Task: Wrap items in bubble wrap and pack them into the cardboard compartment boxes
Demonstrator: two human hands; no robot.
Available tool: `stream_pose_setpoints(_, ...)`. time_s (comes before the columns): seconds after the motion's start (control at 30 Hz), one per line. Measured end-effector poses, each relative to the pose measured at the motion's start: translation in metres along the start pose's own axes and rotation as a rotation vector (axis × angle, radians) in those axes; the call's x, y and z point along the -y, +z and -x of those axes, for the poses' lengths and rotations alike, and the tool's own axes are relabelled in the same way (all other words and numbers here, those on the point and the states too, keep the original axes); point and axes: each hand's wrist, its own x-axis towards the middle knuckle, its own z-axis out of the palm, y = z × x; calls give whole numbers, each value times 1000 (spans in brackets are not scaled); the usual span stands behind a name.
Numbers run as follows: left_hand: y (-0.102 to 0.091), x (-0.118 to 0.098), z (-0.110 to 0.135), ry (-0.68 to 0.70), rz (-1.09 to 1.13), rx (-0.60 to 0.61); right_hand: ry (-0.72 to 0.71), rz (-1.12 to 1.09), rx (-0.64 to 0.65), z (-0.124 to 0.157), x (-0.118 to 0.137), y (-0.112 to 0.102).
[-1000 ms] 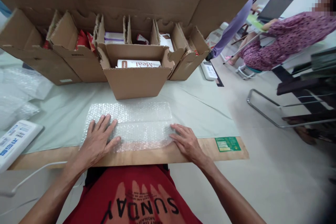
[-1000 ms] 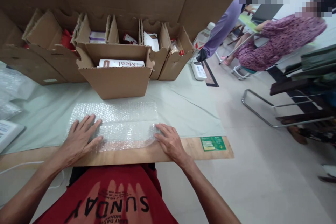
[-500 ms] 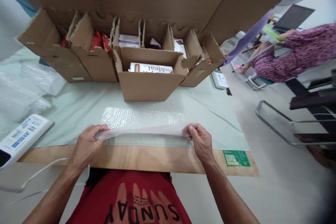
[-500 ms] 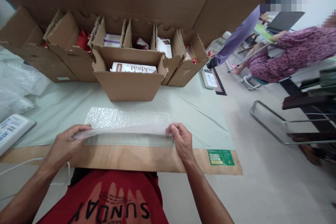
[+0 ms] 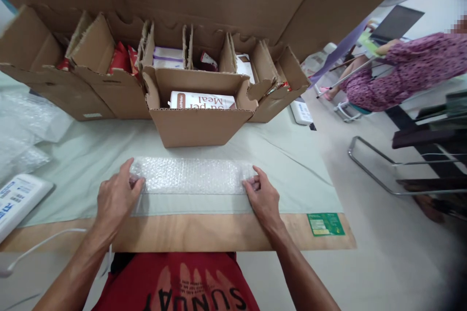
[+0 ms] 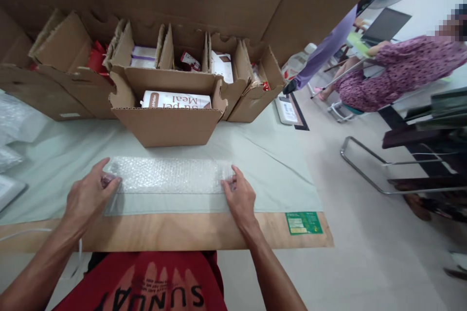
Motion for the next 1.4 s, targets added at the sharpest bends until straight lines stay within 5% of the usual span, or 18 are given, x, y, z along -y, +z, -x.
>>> stream_pose_setpoints(0.17,-5,12,1,105,-244,-38,-90,140,-7,-22,-7,-4)
stream_pose_setpoints(0.4,-7,15,-3,24,-256,149,28,93,333,-50,18,-12)
stream_pose_setpoints(0.6,-30,7,1,168,-433,-86,48,-335,515,0,37,-25)
stream_pose_setpoints(0.8,-40,-14,-52,88,-265,-309,103,-590,582,74,84,22)
stream_pose_setpoints(0.97,-37,-30,-87,51,-97,-357,50,-624,641,91,112,50)
stream_pose_setpoints(1.07,-33,-27,-59,259,102,-302,65,-682,736,85,112,49)
stream_pose_setpoints(1.2,-17,-2,19,558,365,18,202,-827,896,77,110,41)
stream_pose_setpoints(1.3,-4,22,65,471,682,270,279,-974,894,69,122,36)
stream_pose_setpoints(1.4,3,35,78,370,920,342,383,-1164,886,55,143,39)
